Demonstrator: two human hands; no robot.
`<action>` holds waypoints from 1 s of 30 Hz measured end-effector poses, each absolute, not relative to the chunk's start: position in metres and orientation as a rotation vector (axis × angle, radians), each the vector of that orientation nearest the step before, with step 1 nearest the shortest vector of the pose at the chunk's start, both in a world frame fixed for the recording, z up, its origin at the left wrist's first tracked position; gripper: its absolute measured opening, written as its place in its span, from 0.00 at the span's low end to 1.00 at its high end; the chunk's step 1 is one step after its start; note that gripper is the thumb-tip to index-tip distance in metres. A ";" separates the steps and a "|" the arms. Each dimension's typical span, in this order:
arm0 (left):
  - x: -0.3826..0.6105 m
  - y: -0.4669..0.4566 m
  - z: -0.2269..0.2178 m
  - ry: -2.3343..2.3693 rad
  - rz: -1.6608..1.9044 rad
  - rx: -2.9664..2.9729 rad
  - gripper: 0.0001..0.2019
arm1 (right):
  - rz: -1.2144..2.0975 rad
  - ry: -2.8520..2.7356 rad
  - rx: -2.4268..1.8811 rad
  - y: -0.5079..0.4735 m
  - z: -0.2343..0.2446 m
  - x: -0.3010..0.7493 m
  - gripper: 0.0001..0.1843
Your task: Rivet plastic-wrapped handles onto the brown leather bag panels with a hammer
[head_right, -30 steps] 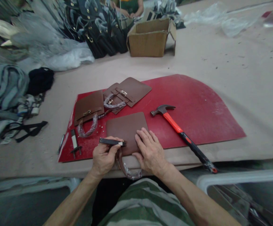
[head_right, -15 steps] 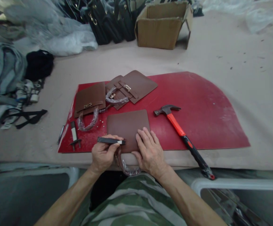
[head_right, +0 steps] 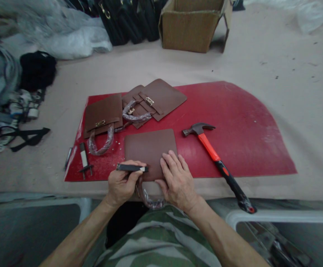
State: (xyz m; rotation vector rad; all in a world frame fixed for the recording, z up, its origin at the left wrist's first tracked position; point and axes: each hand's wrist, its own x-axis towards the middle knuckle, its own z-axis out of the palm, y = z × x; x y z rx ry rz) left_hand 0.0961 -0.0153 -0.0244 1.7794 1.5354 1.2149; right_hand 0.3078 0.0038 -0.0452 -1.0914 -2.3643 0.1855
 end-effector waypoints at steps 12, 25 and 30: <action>0.099 -0.008 -0.020 1.528 1.210 1.897 0.06 | 0.189 -2.352 -1.096 0.004 -0.046 0.308 0.30; 0.101 -0.005 -0.025 1.376 1.195 2.147 0.06 | 0.204 -2.340 -1.118 0.003 -0.045 0.307 0.29; 0.101 -0.003 -0.026 1.361 1.206 2.109 0.07 | 0.356 -2.321 -1.070 0.003 -0.037 0.313 0.31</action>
